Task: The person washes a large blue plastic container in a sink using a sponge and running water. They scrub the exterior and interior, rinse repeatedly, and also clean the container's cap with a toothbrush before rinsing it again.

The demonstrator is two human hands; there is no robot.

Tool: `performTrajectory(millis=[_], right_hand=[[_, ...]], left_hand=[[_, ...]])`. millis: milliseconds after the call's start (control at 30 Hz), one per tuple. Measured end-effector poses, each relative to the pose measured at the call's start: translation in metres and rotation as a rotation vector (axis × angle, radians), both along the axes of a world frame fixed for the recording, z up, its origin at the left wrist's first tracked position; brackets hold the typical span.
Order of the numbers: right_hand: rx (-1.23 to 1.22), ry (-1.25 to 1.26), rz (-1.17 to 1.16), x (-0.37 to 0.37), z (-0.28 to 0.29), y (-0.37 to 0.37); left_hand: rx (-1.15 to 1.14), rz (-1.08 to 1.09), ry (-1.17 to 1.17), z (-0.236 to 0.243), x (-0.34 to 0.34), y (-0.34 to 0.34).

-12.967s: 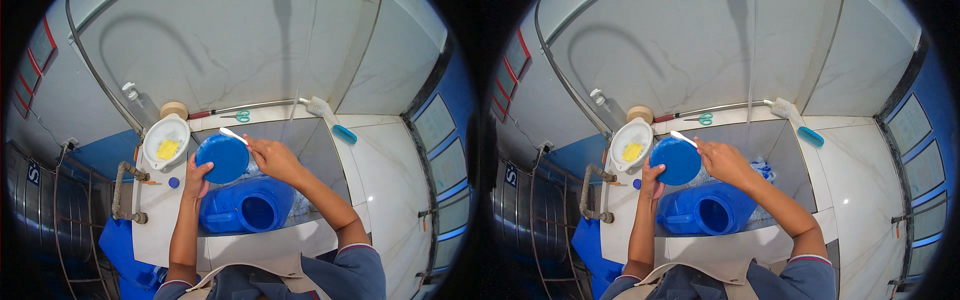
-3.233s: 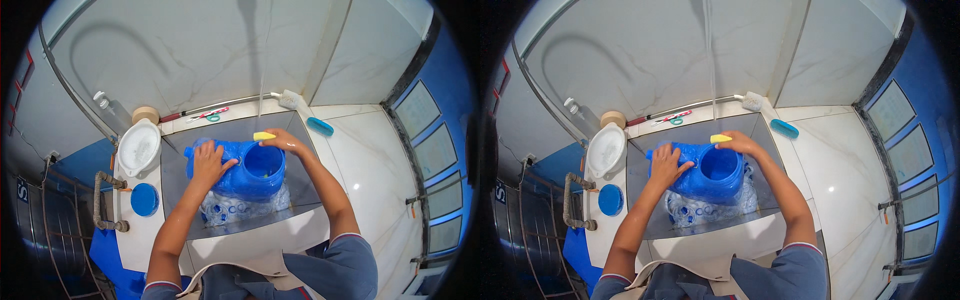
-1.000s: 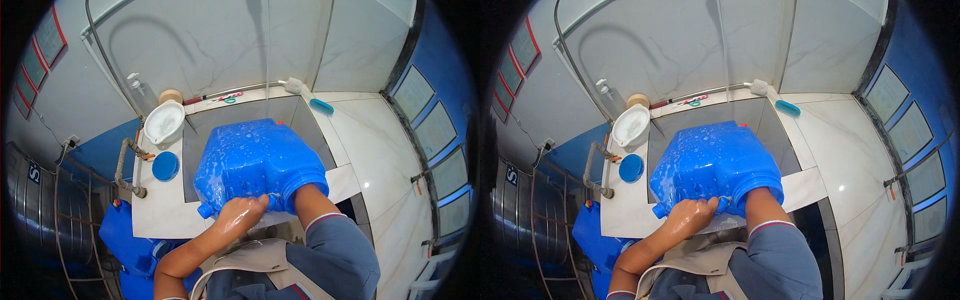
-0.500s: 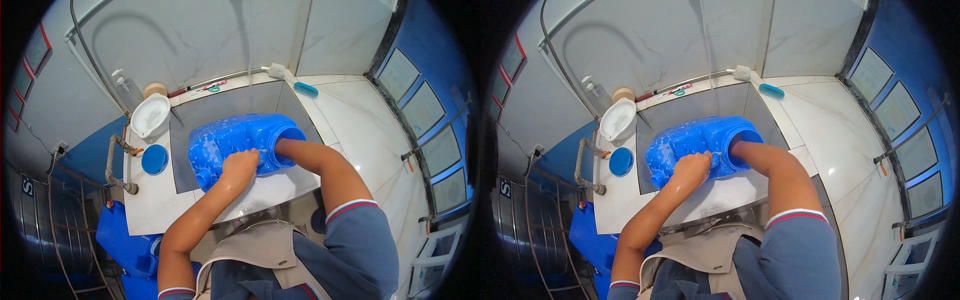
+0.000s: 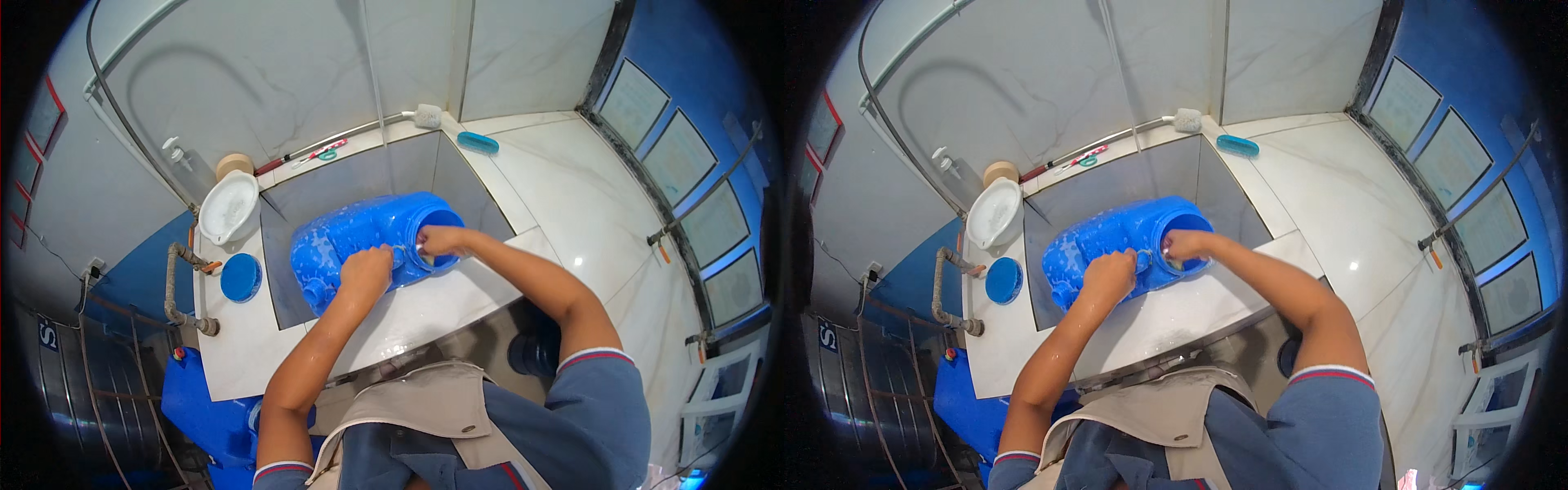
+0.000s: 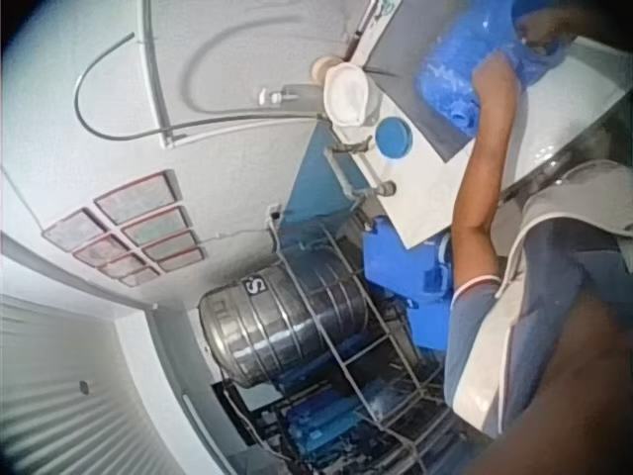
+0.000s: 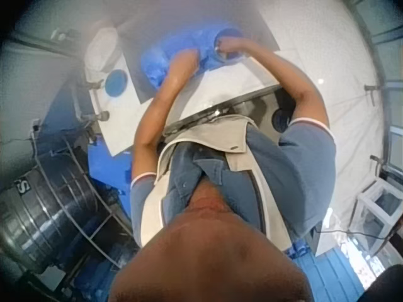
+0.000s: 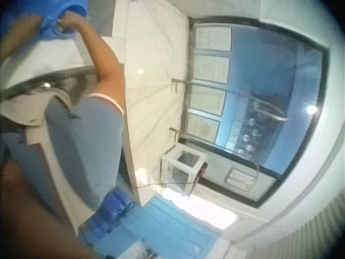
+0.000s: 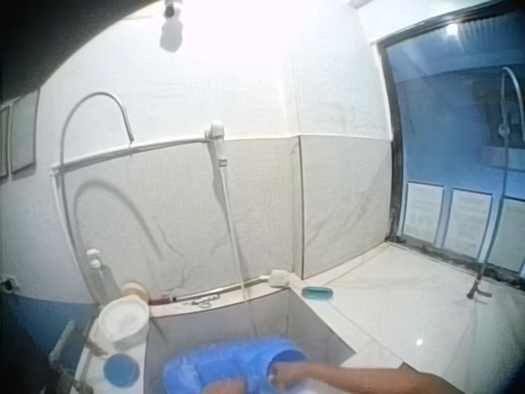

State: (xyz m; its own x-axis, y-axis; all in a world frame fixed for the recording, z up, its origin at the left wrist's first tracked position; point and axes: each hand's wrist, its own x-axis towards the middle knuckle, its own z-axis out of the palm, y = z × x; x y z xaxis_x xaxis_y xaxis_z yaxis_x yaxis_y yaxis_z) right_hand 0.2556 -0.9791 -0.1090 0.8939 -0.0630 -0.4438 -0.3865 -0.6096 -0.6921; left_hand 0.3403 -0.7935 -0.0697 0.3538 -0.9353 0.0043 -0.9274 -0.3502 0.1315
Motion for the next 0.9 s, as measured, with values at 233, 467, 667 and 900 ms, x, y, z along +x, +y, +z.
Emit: performTrajectory(millis=[233,467,667,900], right_hand=[[-0.250,-0.493,-0.489,-0.034,0.087,-0.019],[-0.957,-0.410,-0.683,-0.056,-0.011,-0.181],[-0.705,-0.665,-0.582,0.085,-0.005,-0.174],[0.439,-0.375,-0.474,0.215,0.058,-0.135]], left_hand=[[-0.046,0.133,0.055,0.008,0.031,0.004],[-0.185,0.304,0.174,-0.016,0.083,-0.018],[-0.277,0.376,0.341,-0.052,0.133,-0.045],[-0.348,0.470,0.472,-0.064,0.161,-0.079]])
